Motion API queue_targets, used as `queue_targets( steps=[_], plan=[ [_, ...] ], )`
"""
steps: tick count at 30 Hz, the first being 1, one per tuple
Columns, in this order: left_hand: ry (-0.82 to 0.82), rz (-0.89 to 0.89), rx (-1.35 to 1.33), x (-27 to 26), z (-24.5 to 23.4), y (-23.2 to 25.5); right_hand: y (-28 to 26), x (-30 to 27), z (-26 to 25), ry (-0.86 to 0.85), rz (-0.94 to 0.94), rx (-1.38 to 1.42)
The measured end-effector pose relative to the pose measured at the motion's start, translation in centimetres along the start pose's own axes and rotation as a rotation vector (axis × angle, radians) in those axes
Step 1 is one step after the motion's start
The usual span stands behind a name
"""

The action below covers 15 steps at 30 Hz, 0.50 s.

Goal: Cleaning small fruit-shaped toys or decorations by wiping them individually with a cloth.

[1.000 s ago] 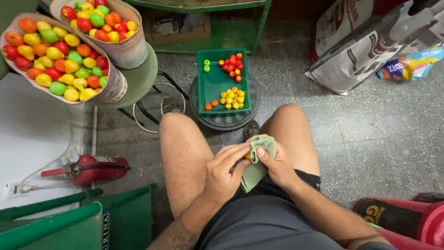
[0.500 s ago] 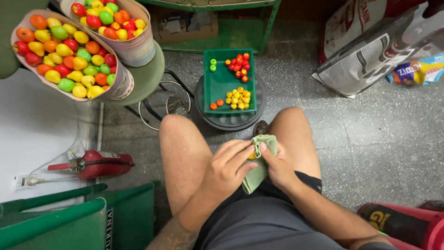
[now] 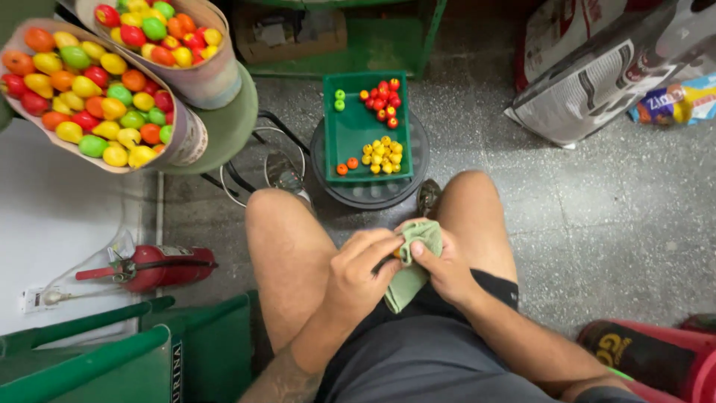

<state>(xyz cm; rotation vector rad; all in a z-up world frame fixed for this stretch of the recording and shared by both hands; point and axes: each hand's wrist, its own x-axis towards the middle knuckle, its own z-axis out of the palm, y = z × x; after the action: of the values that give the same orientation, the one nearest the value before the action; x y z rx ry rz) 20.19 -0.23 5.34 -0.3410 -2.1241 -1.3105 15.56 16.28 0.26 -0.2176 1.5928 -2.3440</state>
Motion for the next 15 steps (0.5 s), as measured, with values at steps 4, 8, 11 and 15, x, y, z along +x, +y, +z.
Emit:
queue_targets(
  steps=[4, 8, 11, 15],
  plan=[
    [-0.011, -0.083, -0.152, 0.8, -0.2, 0.4, -0.6, 0.6, 0.3, 0.0, -0.005, -0.001],
    [-0.021, -0.07, -0.109, 0.6, 0.2, -0.4, 1.5, 0.7, -1.0, 0.032, -0.002, 0.044],
    [-0.026, -0.064, -0.08, 0.5, 0.4, -0.9, 2.5, 0.4, -2.1, 0.054, -0.003, 0.064],
    [-0.113, 0.021, -0.141, 2.8, 0.1, -1.6, 2.5, 1.8, -2.6, 0.126, -0.024, 0.114]
  ],
)
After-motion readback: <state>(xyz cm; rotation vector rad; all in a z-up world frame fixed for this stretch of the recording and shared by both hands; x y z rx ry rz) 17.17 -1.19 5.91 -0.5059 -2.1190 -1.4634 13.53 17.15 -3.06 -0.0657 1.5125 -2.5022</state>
